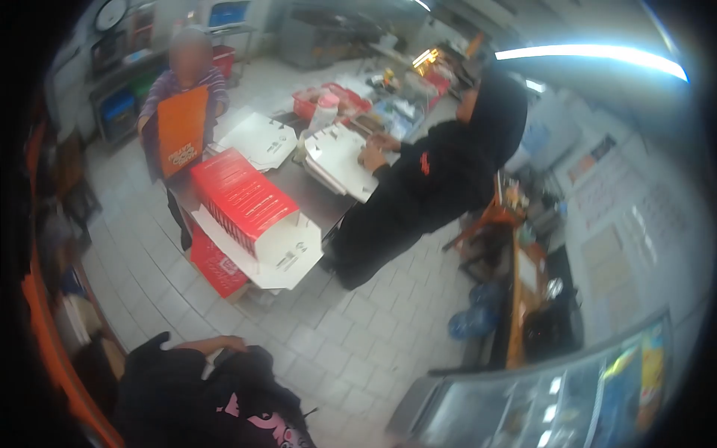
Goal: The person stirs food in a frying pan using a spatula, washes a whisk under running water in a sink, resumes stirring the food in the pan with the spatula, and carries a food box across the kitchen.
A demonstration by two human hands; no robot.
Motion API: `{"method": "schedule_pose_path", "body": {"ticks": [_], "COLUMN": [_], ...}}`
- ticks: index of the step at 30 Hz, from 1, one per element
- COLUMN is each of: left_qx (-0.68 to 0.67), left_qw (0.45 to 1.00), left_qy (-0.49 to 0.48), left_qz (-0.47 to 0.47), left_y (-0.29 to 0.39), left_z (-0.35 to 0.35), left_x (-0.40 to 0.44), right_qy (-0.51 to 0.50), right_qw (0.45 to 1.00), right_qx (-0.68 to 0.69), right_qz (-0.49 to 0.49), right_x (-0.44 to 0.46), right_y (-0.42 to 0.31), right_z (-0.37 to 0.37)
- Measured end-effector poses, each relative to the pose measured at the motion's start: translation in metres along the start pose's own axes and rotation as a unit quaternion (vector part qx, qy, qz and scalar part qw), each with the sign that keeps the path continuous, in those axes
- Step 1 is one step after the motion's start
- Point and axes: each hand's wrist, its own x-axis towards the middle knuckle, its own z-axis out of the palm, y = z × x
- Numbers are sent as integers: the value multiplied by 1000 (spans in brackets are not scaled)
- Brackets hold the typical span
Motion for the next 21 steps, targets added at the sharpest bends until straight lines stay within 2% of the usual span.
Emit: {"method": "schedule_pose_path", "body": {"ticks": [1, 3, 5, 7, 8, 9, 10, 11, 12, 13, 14, 15, 16, 17, 19, 20, 21], "left_qx": [-70, -214, -305, -353, -360, -365, -368, -374, -413, -450, -403, -164, 90, 244, 323, 291, 258], "left_qw": [997, 975, 950, 933, 931, 928, 927, 918, 875, 848, 872, 938, 940, 921, 924, 903, 912], "left_qy": [-35, -52, -59, -64, -55, -64, -29, 81, 201, 246, 253, 303, 328, 304, 206, 311, 304], "left_qz": [-30, -40, -20, -1, 13, 31, 71, 99, 151, 137, 116, 39, -40, -7, -24, 57, 100], "left_y": [2, 14, 44, 79, 98, 118, 122, 130, 132, 169, 196, 245, 298, 333, 461, 516, 557], "left_z": [2, 16, 31, 40, 39, 33, 27, 21, 16, -1, -20, -40, -60, -72, -99, -100, -106], "left_x": [-22, -87, -145, -173, -176, -169, -140, -103, -50, -32, 3, 26, 48, 81, 70, 52, 75], "right_qy": [15, -25, -150, -140, -135, -111, -122, -113, -105, -111, -105, -98, -97, -63, -11, 3, 16], "right_qw": [997, 992, 961, 966, 924, 913, 904, 890, 874, 878, 887, 895, 899, 918, 945, 961, 973], "right_qx": [-79, -114, -183, -93, -232, -266, -255, -266, -275, -270, -240, -212, -210, -163, -101, -122, -122], "right_qz": [18, 50, -146, -196, -271, -288, -320, -352, -385, -379, -379, -379, -373, -355, -310, -249, -195], "right_x": [53, 160, 226, 225, 231, 231, 217, 212, 211, 210, 207, 209, 219, 227, 248, 268, 294], "right_y": [-31, -115, -210, -319, -367, -410, -448, -477, -502, -511, -522, -534, -537, -523, -465, -433, -396], "right_z": [-9, -16, -26, -1, 5, 8, 11, 6, 0, -11, -28, -43, -60, -84, -156, -194, -220]}}
